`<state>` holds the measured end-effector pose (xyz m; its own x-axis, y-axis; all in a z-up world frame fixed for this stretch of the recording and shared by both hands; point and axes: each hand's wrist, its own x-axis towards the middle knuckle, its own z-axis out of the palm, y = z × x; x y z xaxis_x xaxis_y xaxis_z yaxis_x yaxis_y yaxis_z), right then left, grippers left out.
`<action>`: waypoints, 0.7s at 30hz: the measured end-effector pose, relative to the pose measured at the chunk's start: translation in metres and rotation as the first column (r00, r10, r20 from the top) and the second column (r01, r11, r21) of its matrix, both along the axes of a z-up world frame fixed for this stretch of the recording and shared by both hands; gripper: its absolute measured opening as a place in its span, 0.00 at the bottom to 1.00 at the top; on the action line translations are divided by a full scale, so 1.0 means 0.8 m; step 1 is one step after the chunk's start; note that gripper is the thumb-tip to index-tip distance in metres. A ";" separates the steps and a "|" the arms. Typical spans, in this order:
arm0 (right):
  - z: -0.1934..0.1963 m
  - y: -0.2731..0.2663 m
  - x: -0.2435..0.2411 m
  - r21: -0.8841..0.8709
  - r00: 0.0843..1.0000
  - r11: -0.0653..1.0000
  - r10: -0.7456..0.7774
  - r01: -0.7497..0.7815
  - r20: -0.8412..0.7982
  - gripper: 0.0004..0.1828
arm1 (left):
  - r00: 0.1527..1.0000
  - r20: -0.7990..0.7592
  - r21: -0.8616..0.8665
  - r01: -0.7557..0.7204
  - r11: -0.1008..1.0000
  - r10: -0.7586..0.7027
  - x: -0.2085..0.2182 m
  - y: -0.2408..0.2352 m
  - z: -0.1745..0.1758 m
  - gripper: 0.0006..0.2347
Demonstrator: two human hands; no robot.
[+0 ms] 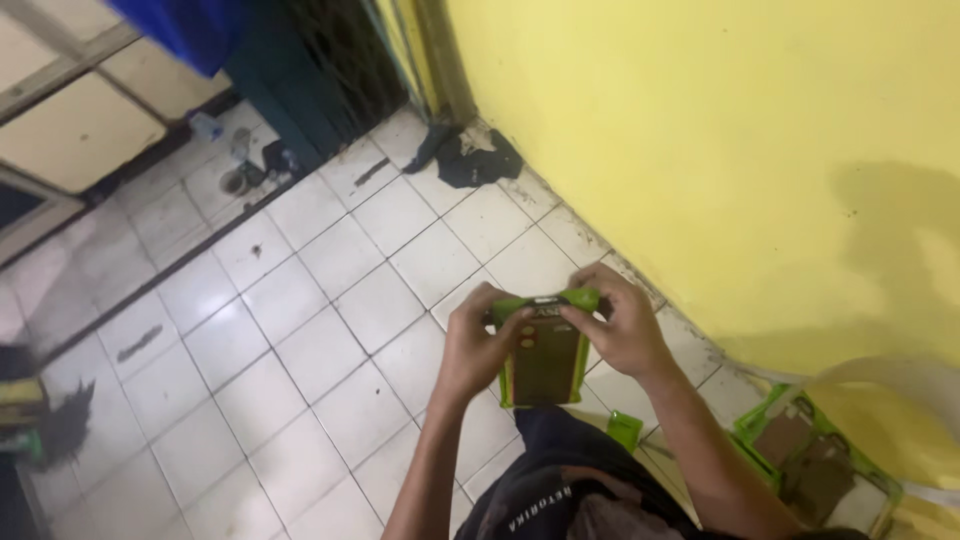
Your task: The person picks up packaged phone cases from a white plastic chair, wipes the packaging with a cloth, and hangs them on a wall-mounted wire display rack. The person repeats this process for multiple cases of different colors.
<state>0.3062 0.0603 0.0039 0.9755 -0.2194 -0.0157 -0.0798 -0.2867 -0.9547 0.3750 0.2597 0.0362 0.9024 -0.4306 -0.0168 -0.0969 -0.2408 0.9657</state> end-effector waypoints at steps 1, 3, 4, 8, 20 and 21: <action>0.004 -0.006 0.016 -0.046 1.000 0.999 -0.024 0.024 -0.013 0.05 | 0.999 -0.046 -0.031 0.025 0.999 -0.027 0.020 -0.010 0.000 0.05; 0.018 -0.030 0.071 -0.085 0.998 0.996 -0.011 0.017 0.067 0.04 | 0.994 -0.086 -0.021 0.065 0.998 -0.066 0.075 -0.036 0.003 0.07; 0.022 -0.032 0.078 -0.095 0.997 0.995 0.002 0.006 0.077 0.04 | 0.988 -0.135 -0.006 0.078 0.997 -0.078 0.085 -0.039 0.002 0.07; 0.026 -0.069 0.126 -0.241 0.996 0.967 -0.070 0.083 0.062 0.06 | 0.980 -0.124 -0.077 0.146 0.986 -0.155 0.156 -0.084 -0.010 0.07; 0.071 -0.173 0.189 -0.024 0.937 0.937 -0.349 0.349 0.012 0.18 | 0.854 -0.214 -0.500 0.320 0.804 -0.473 0.355 -0.282 0.083 0.09; 0.076 -0.180 0.194 0.011 0.905 0.905 -0.424 0.424 0.033 0.18 | 0.811 -0.182 -0.535 0.393 0.748 -0.556 0.369 -0.297 0.096 0.13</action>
<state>0.4616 -0.0835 0.0647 0.7902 -0.6127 0.0141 -0.1606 -0.2293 -0.9600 0.6706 0.0223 0.1127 0.5558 -0.8296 0.0526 0.2451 0.2240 0.9432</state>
